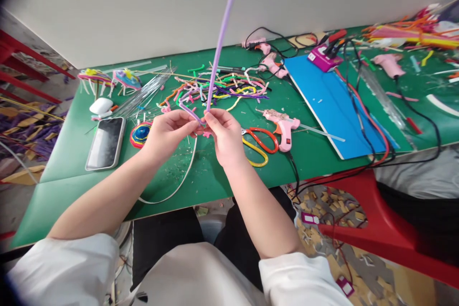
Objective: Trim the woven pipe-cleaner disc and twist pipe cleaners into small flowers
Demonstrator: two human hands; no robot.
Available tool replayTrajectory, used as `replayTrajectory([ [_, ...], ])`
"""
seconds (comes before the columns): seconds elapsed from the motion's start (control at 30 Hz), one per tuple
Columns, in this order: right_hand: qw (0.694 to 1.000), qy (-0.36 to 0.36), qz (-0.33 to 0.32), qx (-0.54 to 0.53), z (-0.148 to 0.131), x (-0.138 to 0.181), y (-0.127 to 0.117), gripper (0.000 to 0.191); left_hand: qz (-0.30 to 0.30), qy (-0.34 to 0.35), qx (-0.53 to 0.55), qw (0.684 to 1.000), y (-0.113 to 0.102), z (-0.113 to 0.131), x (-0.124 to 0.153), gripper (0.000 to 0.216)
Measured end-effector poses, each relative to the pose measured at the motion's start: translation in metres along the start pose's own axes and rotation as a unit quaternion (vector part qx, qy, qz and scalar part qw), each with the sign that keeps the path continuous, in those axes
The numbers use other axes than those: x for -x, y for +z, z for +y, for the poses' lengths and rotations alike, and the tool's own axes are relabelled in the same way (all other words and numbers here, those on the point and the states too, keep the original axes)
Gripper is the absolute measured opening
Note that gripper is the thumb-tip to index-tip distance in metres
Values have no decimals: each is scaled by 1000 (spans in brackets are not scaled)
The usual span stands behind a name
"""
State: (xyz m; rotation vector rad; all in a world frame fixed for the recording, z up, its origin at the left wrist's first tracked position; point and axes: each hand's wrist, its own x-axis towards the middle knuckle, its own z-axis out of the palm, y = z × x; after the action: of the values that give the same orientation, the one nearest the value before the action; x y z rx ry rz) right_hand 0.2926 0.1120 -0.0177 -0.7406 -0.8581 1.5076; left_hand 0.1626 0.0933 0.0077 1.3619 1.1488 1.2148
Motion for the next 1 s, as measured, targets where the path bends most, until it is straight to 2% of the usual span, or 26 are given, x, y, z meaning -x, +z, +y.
replayTrajectory([
  [0.1,1000,-9,-15,12,1,0,-1,20,4,-28,59,998,0,1,0,14],
  [0.23,997,-57,0,59,5,2,-1,18,8,-54,121,991,0,2,0,13],
  [0.43,983,-116,23,142,7,3,-1,17,31,-33,113,993,1,-1,0,13],
  [0.53,989,-101,12,104,8,2,0,19,25,-41,150,988,2,-1,0,11],
  [0.77,996,-57,-60,-36,5,4,4,18,-12,-95,233,968,3,4,2,12],
  [1.0,997,-19,-52,-58,2,2,4,19,-15,-103,229,968,6,9,6,13],
])
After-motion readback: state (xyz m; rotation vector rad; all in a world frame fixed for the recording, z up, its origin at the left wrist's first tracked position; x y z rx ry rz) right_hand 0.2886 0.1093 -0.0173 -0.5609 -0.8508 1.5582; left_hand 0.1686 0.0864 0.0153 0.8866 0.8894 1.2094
